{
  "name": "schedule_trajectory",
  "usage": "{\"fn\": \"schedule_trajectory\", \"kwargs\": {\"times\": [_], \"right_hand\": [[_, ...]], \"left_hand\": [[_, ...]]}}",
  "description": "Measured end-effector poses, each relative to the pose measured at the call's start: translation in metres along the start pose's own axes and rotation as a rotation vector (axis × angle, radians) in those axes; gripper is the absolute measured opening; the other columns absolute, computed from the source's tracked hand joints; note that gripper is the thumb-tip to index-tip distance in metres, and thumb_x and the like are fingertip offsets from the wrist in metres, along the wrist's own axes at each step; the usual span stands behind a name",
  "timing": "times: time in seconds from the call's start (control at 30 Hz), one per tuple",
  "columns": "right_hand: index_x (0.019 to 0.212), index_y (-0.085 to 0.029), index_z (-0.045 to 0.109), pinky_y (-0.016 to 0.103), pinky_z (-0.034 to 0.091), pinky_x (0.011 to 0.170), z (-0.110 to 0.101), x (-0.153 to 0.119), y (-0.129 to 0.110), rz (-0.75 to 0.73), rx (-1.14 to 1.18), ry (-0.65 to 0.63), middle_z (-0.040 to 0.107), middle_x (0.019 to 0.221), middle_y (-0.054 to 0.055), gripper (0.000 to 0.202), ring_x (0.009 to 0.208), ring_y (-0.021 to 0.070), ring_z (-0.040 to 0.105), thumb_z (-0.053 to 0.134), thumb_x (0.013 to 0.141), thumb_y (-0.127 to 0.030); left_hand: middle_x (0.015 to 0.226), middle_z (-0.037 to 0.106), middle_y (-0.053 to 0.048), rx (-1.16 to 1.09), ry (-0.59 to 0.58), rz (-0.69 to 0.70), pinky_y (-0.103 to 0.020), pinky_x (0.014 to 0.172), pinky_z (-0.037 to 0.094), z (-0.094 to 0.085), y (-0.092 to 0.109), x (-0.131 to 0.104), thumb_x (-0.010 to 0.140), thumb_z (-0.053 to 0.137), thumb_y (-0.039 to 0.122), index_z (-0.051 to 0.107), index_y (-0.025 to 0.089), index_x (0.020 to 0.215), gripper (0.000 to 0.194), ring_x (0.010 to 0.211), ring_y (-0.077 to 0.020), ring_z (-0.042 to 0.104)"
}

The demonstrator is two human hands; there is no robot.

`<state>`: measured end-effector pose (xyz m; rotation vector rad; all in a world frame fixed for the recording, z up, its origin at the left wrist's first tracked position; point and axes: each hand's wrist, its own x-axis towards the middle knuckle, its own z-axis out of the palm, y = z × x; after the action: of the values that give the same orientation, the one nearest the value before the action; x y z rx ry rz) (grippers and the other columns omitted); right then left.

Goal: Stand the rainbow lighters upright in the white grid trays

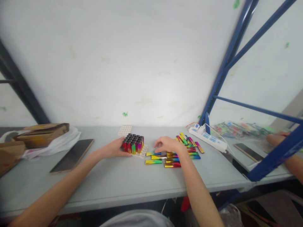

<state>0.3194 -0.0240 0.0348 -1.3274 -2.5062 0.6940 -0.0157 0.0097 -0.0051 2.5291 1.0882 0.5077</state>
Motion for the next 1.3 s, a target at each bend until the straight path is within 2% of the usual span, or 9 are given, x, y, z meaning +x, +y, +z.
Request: {"fn": "schedule_trajectory", "kwargs": {"times": [0.13,0.3,0.47,0.73,0.9,1.03,1.2,1.3], "right_hand": [[0.095,-0.019,0.077,0.029,0.049,0.078,0.004,0.001,0.003,0.056,-0.05,-0.052,0.075,0.098,0.006,0.022,0.09,0.0226,0.067,0.074,0.081,-0.036],[0.101,-0.017,0.071,0.03,0.05,0.078,0.007,0.007,0.015,-0.024,0.06,0.048,0.074,0.097,0.007,0.021,0.086,0.0201,0.067,0.068,0.086,-0.031],[0.105,-0.017,0.07,0.03,0.051,0.077,0.012,0.017,0.019,-0.093,0.254,0.212,0.074,0.093,0.006,0.027,0.082,0.0184,0.066,0.068,0.088,-0.038],[0.097,-0.016,0.073,0.03,0.05,0.075,0.033,0.04,0.012,-0.125,0.4,0.339,0.071,0.086,0.004,0.038,0.08,0.0184,0.063,0.073,0.082,-0.051],[0.09,-0.017,0.066,0.032,0.053,0.079,0.04,0.045,-0.001,-0.188,0.552,0.367,0.07,0.089,0.004,0.04,0.083,0.0184,0.064,0.063,0.089,-0.058],[0.097,-0.02,0.059,0.034,0.055,0.082,0.041,0.045,-0.008,-0.208,0.767,0.367,0.071,0.091,0.005,0.039,0.087,0.0192,0.068,0.059,0.092,-0.058],[0.101,-0.02,0.054,0.029,0.052,0.071,0.039,0.044,-0.012,-0.209,0.797,0.444,0.064,0.076,0.0,0.038,0.069,0.0148,0.064,0.056,0.093,-0.058],[0.104,-0.022,0.053,0.023,0.043,0.054,0.041,0.046,-0.014,-0.147,0.814,0.415,0.054,0.071,-0.005,0.041,0.052,0.0097,0.05,0.052,0.093,-0.061]], "left_hand": [[0.105,0.07,-0.008,-0.014,0.015,0.011,-0.036,0.094,0.05,0.0,-0.001,0.0,0.066,0.077,0.069,0.071,0.018,0.104,0.063,0.101,-0.0292,0.062],[0.106,0.069,-0.008,-0.026,0.014,-0.009,-0.037,0.093,0.051,0.0,0.0,-0.001,0.066,0.077,0.069,0.071,0.018,0.103,0.064,0.1,-0.0294,0.063],[0.11,0.068,-0.008,0.003,-0.008,-0.039,-0.037,0.093,0.05,-0.001,0.001,-0.001,0.068,0.076,0.068,0.07,0.018,0.105,0.062,0.101,-0.0291,0.063],[0.113,0.069,-0.008,-0.061,-0.004,-0.047,-0.038,0.096,0.051,-0.001,0.005,-0.003,0.068,0.078,0.061,0.067,0.018,0.114,0.064,0.104,-0.0303,0.063],[0.114,0.07,-0.008,-0.077,-0.001,-0.053,-0.038,0.097,0.051,-0.002,0.007,-0.003,0.068,0.078,0.06,0.066,0.018,0.117,0.065,0.105,-0.0305,0.063],[0.116,0.069,-0.008,-0.056,-0.002,-0.047,-0.038,0.098,0.05,-0.003,0.007,-0.003,0.068,0.078,0.061,0.065,0.018,0.119,0.068,0.108,-0.0306,0.063],[0.115,0.069,-0.009,-0.035,-0.007,-0.038,-0.039,0.098,0.05,-0.002,0.005,-0.003,0.068,0.078,0.063,0.065,0.017,0.119,0.069,0.106,-0.0311,0.063],[0.114,0.069,-0.008,-0.044,0.005,-0.032,-0.039,0.095,0.051,-0.002,0.004,-0.003,0.068,0.078,0.064,0.066,0.018,0.116,0.068,0.103,-0.031,0.064]]}}
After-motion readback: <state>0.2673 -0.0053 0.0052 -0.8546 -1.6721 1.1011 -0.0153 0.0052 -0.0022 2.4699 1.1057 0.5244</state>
